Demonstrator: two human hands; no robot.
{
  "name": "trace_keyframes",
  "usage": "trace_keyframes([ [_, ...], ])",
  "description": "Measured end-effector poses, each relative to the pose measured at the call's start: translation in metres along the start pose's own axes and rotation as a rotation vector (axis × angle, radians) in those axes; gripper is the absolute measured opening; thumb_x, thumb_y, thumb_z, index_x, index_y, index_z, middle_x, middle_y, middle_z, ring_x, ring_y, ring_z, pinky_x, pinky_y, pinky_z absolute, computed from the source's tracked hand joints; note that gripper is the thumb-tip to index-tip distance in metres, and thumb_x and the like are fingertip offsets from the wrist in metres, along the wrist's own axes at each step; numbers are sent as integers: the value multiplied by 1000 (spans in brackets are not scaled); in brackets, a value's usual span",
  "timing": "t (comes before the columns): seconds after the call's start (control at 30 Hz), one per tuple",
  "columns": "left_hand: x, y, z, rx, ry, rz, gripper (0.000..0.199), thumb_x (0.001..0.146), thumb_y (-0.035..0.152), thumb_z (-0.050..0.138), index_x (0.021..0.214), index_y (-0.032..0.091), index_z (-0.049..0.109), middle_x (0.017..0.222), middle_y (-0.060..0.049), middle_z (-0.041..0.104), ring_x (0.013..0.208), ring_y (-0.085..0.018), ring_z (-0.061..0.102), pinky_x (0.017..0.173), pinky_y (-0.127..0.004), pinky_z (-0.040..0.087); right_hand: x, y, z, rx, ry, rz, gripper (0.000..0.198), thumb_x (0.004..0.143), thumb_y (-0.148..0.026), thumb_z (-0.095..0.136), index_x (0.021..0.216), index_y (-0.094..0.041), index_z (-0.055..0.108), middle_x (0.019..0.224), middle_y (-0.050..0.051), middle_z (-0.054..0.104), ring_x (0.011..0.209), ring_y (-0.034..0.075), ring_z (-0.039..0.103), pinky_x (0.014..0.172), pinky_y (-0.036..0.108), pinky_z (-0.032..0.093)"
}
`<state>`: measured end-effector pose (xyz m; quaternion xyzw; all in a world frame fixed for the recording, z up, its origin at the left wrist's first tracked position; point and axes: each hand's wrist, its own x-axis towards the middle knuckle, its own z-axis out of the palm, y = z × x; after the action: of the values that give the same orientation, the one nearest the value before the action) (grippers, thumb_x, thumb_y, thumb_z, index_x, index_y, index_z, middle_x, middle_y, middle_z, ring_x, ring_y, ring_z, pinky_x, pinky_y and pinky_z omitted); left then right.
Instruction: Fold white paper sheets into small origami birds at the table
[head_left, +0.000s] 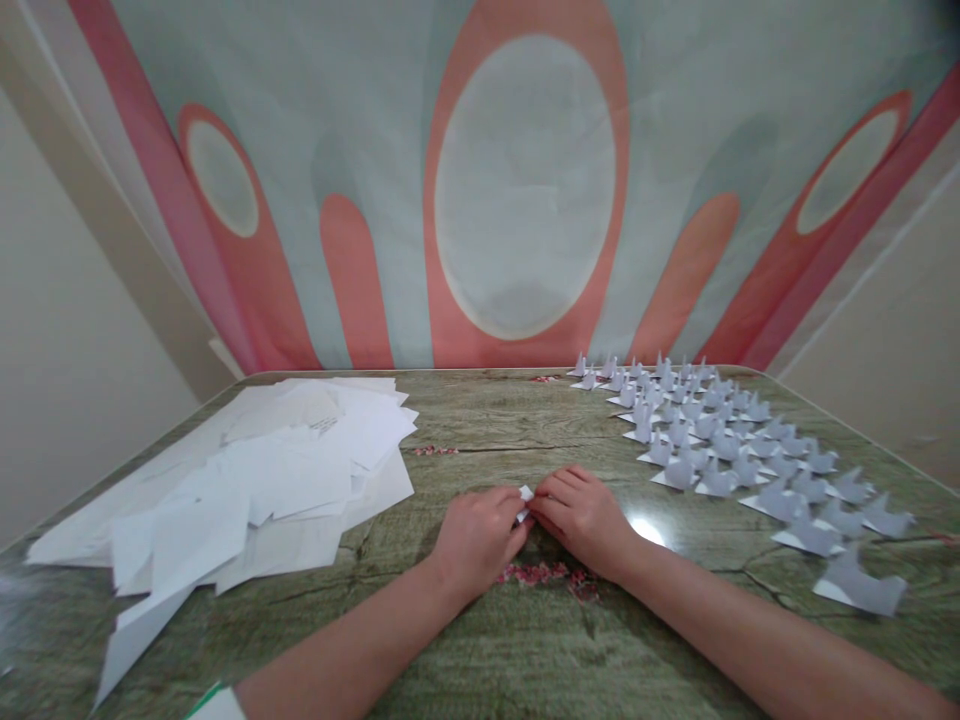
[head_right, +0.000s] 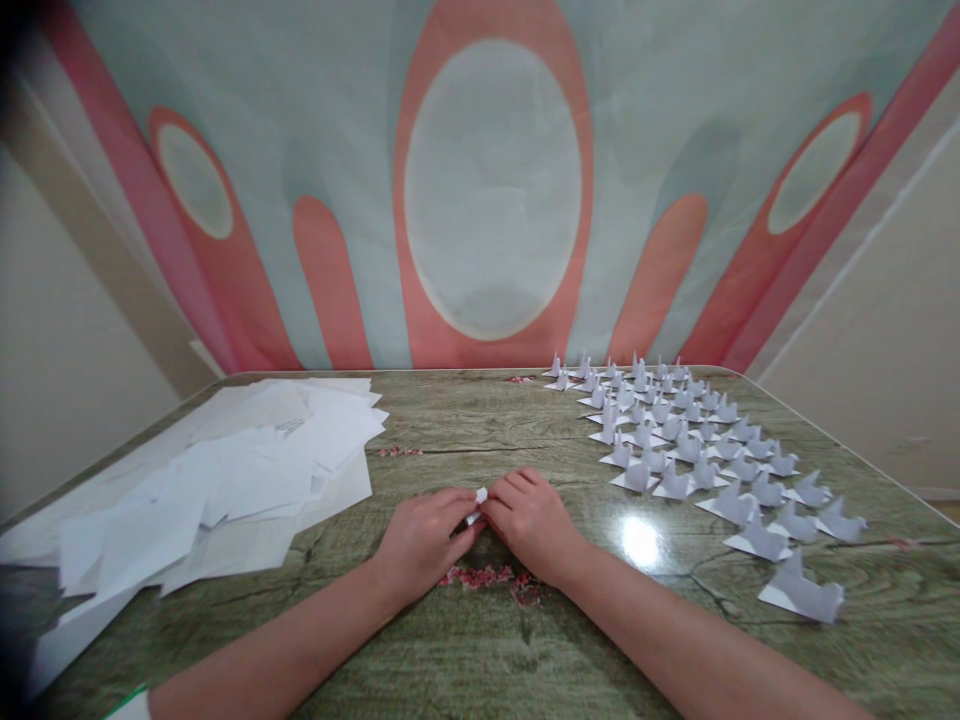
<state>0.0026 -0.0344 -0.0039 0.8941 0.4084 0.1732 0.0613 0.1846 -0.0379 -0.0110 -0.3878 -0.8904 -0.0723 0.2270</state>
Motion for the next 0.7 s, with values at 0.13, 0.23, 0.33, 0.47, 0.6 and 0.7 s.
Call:
trace_keyframes([
  [0.13,-1,2,0,129,-8,63,19,88,24,43,91,18,60,90,-7,65,78,-19,61,69,-28,46,0,-1,-1,-46,-11,-39,20,90,-21,44,84,-19,64,77,5,60,74,18,49,69,32,35],
  [0.23,0,2,0,203,13,125,20,88,20,40,81,17,58,81,-6,63,71,-18,60,63,-28,46,-1,0,0,-56,-2,-66,20,90,-21,44,84,-18,63,76,5,60,74,18,49,68,31,35],
  [0.33,-1,0,2,246,38,165,18,87,16,42,75,16,55,76,-4,61,68,-17,59,61,-28,45,-2,2,2,-51,22,-70,18,89,-22,46,83,-18,63,77,4,60,74,17,49,67,30,36],
  [0.47,-2,0,3,270,45,197,13,86,15,43,80,16,55,77,-3,61,68,-17,59,60,-28,45,-4,5,4,-32,28,-29,15,88,-22,49,85,-19,64,79,3,60,76,16,50,69,29,36],
  [0.6,-2,4,0,285,36,219,16,87,13,41,82,15,56,77,-3,61,67,-17,59,59,-29,46,-6,8,3,-29,-4,-1,13,86,-19,51,88,-20,64,81,3,61,77,17,51,69,29,38],
  [0.7,-1,8,-4,281,6,221,16,87,14,41,86,14,57,80,-4,62,71,-18,60,61,-30,48,-5,8,0,-42,-56,-1,12,85,-18,53,90,-20,64,83,2,61,78,17,51,70,29,38],
])
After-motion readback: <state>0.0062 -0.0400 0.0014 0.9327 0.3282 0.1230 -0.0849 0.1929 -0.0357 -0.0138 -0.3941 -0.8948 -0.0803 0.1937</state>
